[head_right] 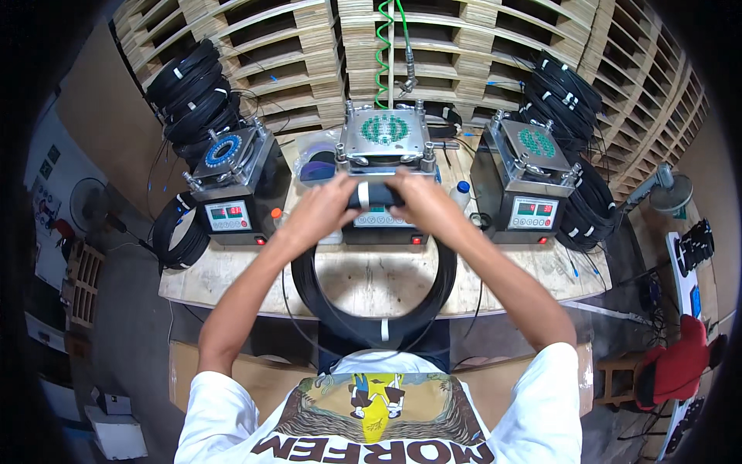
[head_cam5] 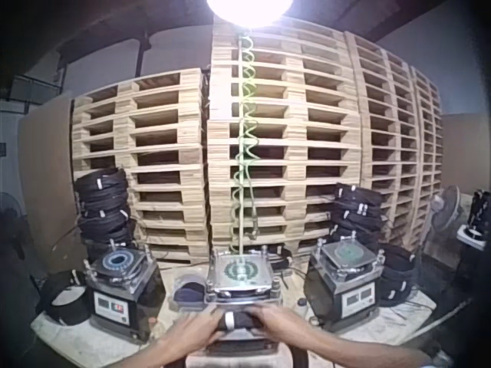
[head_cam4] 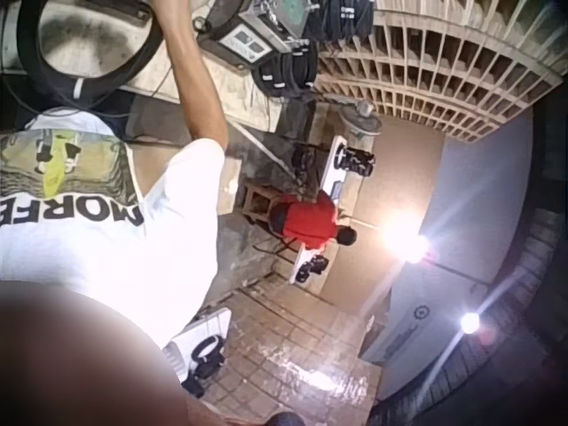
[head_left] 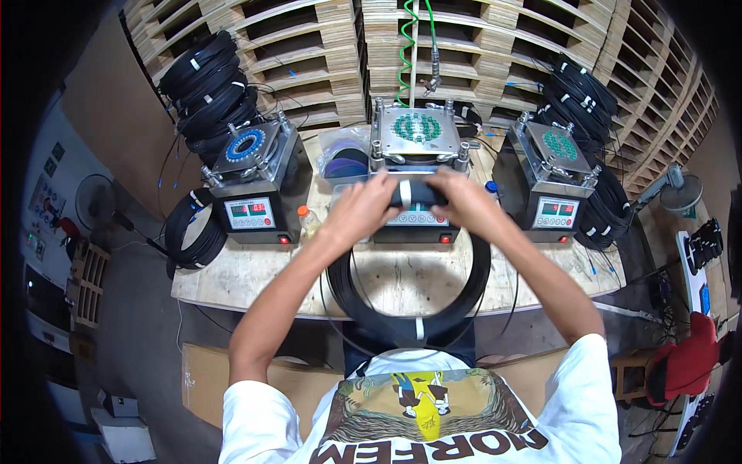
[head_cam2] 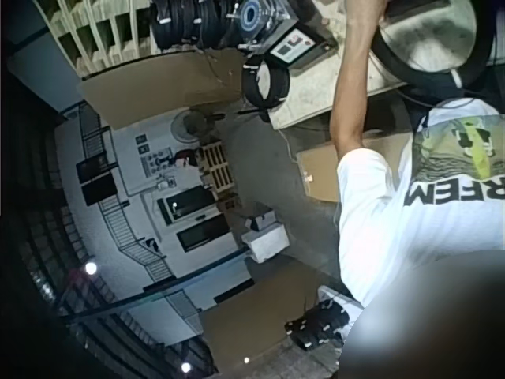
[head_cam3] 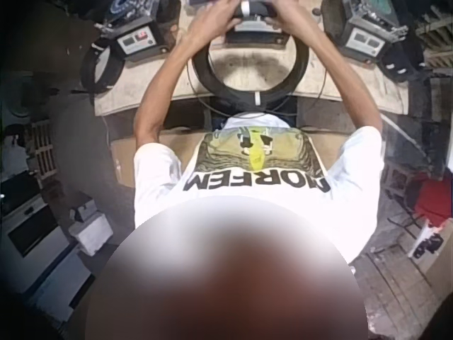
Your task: Measuring and processing lengths of black cable using industrial winding and polishing machinery.
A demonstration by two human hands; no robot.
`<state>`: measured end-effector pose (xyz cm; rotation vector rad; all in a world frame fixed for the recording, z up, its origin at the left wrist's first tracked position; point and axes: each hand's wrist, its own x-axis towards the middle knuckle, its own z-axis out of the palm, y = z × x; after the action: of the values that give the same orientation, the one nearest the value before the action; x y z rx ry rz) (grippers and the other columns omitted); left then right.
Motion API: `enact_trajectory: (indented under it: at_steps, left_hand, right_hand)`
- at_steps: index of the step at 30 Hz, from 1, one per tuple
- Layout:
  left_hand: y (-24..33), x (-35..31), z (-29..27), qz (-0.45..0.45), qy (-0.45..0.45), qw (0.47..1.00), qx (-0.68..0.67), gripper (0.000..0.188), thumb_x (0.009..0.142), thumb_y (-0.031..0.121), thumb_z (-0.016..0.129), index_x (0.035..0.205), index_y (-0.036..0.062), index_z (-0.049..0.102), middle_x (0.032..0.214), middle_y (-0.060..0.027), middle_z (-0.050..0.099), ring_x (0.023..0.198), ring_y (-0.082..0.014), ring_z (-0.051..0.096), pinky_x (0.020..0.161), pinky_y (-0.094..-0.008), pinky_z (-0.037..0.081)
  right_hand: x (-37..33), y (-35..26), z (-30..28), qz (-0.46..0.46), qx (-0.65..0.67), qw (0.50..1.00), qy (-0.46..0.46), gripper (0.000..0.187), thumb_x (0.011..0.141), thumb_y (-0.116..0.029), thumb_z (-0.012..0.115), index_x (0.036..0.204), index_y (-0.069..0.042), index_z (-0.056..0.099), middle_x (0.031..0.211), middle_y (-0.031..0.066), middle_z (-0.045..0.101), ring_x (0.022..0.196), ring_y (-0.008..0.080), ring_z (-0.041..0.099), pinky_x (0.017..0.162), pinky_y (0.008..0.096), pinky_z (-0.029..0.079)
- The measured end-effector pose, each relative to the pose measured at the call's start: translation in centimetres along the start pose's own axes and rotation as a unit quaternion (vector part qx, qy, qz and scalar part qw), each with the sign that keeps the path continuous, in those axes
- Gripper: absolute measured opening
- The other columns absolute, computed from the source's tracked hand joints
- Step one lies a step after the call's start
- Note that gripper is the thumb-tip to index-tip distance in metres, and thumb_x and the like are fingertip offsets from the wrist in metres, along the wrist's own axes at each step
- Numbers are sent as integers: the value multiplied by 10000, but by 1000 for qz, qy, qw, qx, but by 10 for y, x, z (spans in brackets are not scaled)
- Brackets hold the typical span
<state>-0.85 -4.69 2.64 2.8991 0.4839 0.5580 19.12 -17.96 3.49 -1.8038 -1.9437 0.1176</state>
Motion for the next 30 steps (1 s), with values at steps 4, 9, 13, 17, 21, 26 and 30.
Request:
enact_trajectory:
  at_steps: [4,9,13,17,21,26,30]
  left_hand:
    - [-15,-50,70,-2,-94,992,-83,428,873,348,724,1114,17,600,1061,-196,617,985,-426,630,822,-493,520]
    - [-32,-93,133,-45,-100,979,-173,462,861,344,739,1124,-12,606,1051,-230,659,1019,-417,625,842,-480,503]
    - [-35,-105,145,-80,-87,983,-137,436,863,280,735,1104,-39,563,1031,-255,663,1015,-428,627,832,-486,507]
    - [-36,-98,138,-91,-118,963,-223,403,858,237,747,1103,-51,607,987,-264,663,968,-439,627,837,-480,497]
    - [-47,-102,151,-35,-60,972,-223,380,870,212,731,1132,-46,638,1019,-244,658,982,-426,628,837,-470,504]
    - [-35,-99,150,-114,-62,974,-188,369,877,196,724,1144,-39,630,1066,-220,620,987,-434,624,816,-481,513]
    - [-29,-100,152,-158,-4,965,-211,345,857,211,747,1084,-27,643,1031,-205,627,951,-426,627,798,-455,517]
  right_hand:
    - [-40,18,86,40,60,995,-61,485,732,-106,811,1172,21,652,1001,233,690,960,394,672,821,451,538]
    - [-63,24,170,93,24,994,-58,500,761,-205,809,1201,-44,635,1018,177,689,997,387,645,831,496,524]
    - [-65,14,189,98,-38,994,-8,457,778,-216,796,1151,-33,606,945,183,667,979,389,621,824,495,512]
    - [-74,22,194,93,3,996,14,405,782,-209,791,1089,-16,610,919,208,660,961,391,619,808,476,510]
    - [-66,20,202,98,-60,993,12,420,781,-195,780,1123,-13,618,965,167,634,994,348,593,824,430,495]
    - [-62,0,200,121,-187,975,26,415,788,-161,748,1146,5,621,1037,153,591,1020,331,550,863,416,472]
    - [-64,-4,195,150,-114,980,58,403,793,-147,730,1149,9,621,1015,156,581,998,340,555,840,426,471]
